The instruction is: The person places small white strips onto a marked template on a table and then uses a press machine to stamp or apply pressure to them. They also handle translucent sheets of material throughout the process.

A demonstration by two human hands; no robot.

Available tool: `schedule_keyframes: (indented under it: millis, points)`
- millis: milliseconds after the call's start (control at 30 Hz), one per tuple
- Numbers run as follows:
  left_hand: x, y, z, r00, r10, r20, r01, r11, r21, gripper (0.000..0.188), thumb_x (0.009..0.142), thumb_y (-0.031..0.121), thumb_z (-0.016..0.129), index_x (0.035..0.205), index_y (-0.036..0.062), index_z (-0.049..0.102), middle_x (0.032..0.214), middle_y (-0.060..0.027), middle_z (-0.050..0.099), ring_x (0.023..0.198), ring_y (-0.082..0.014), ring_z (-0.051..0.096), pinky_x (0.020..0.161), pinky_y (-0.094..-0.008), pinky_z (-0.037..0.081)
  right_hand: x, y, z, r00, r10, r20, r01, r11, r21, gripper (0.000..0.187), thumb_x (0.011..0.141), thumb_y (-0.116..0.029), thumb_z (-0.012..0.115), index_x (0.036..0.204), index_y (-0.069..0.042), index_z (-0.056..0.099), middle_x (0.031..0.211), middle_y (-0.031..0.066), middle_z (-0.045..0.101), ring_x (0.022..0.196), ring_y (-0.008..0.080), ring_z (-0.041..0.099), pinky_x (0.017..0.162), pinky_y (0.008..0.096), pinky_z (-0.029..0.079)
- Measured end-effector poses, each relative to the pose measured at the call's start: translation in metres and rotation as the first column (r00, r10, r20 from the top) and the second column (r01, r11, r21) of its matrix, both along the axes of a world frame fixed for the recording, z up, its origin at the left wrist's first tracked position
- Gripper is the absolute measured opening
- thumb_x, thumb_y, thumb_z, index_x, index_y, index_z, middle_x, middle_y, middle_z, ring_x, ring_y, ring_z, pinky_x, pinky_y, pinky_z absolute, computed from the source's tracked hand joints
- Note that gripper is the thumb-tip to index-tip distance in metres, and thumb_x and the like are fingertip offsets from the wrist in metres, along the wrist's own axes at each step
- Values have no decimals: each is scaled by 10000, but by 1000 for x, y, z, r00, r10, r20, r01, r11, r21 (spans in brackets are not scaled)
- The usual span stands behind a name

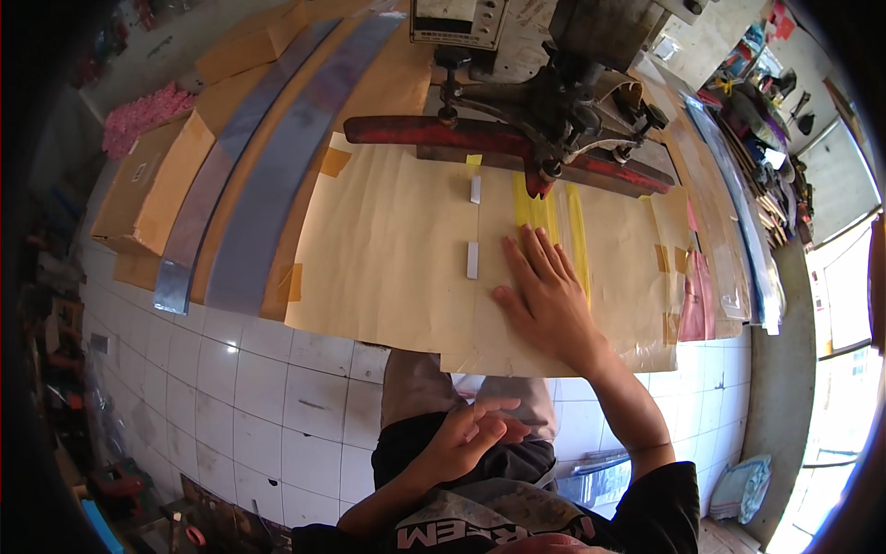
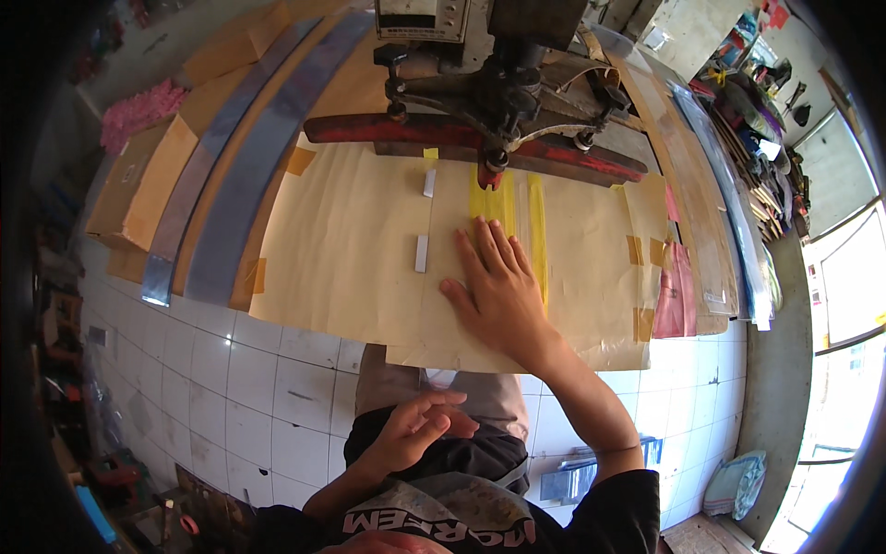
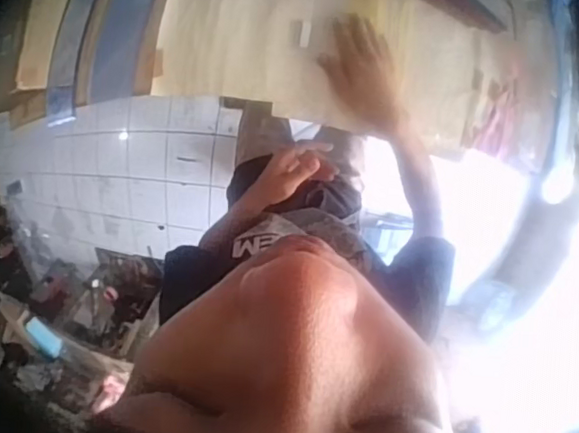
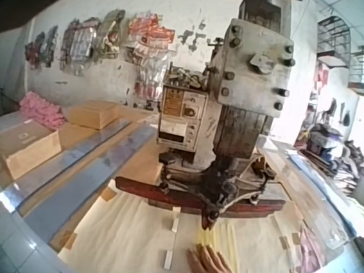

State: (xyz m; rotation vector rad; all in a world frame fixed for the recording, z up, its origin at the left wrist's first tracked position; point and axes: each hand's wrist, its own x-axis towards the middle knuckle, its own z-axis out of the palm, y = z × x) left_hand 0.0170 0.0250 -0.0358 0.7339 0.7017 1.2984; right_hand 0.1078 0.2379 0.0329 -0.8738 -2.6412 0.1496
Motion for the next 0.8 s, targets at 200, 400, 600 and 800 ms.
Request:
schedule_keyframes:
  millis: [200, 400, 600, 800]
  points:
    - [-3, -2, -5, 999, 23, -42, -24, 1000, -14, 355, 1013, 151, 528, 1337, 12, 477, 1071, -160, 691, 1020, -211, 668, 948, -338, 493, 31, -15, 12, 978, 22, -207, -52, 989, -139, 448, 865, -195, 674, 1257, 3, 585, 1350, 253, 516, 1279, 432, 475, 1058, 475, 397]
    - [-2, -1, -10, 992, 32, -124, -33, 999, -4, 332, 1012, 158, 531, 1308, 11, 507, 1060, -154, 699, 1015, -207, 672, 947, -329, 488, 80, -24, 19, 802, -347, -487, 241, 933, -268, 75, 841, 7, 657, 897, 40, 695, 788, 124, 658, 669, 192, 614, 617, 287, 474]
    - [-3, -1, -13, 990, 24, -140, -30, 999, -44, 335, 1005, 196, 555, 1256, -25, 534, 1059, -169, 684, 1024, -231, 665, 953, -363, 498, 114, -29, 0, 593, -534, -602, 373, 846, -382, 289, 940, -107, 605, 684, 28, 602, 564, 38, 571, 498, 59, 441, 478, 246, 322]
    - [0, -3, -23, 984, 51, -173, -63, 996, -67, 261, 959, 125, 626, 1175, -21, 604, 1027, -140, 713, 999, -177, 676, 908, -293, 506, 122, -30, -12, 583, -559, -590, 382, 829, -408, 324, 944, -131, 610, 663, 28, 586, 563, 41, 587, 508, 49, 451, 473, 244, 308]
